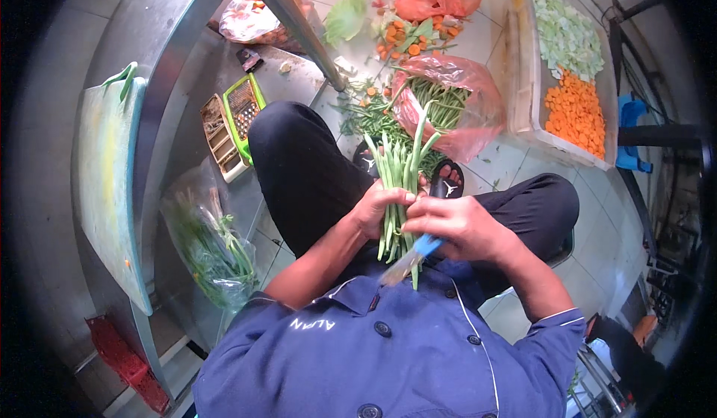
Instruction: The person sits on a low stool and trims the ends of green beans using a small knife. They hold a bundle of beans in one hand and cut the tips off with the other, placing the trimmed beans into a metal tray.
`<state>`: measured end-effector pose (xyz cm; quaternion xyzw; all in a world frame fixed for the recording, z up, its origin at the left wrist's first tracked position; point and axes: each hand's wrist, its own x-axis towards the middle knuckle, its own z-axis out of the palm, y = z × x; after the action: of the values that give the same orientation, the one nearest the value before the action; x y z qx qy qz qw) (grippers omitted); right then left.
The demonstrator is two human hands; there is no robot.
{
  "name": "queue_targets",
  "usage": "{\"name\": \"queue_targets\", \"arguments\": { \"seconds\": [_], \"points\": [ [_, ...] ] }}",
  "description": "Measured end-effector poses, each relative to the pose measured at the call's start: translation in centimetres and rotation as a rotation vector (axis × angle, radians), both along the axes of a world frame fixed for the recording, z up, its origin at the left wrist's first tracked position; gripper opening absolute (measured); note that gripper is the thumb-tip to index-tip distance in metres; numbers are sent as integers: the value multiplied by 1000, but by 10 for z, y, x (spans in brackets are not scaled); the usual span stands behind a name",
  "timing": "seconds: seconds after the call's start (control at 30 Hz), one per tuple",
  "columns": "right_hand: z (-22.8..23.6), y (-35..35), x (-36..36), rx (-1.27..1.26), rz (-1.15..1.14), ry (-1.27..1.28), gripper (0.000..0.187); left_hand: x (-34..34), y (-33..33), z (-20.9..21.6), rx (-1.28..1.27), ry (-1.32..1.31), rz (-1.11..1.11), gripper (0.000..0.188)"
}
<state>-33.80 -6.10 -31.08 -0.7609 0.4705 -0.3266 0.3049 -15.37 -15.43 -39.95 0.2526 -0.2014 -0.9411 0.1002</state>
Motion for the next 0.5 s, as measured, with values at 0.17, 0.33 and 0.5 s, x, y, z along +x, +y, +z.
{"name": "queue_targets", "arguments": {
  "seconds": [0.17, 0.33, 0.5],
  "points": [
    [-8, -9, -15, 309, -753, -487, 23, -3, 4, 12, 167, 245, -45, 49],
    [3, -25, -15, 366, -679, -559, 28, -3, 4, 8, 96, 193, -183, 50],
    [7, -29, -31, 570, -641, -705, 17, -9, 6, 14, 95, 177, -163, 51]
  ]
}}
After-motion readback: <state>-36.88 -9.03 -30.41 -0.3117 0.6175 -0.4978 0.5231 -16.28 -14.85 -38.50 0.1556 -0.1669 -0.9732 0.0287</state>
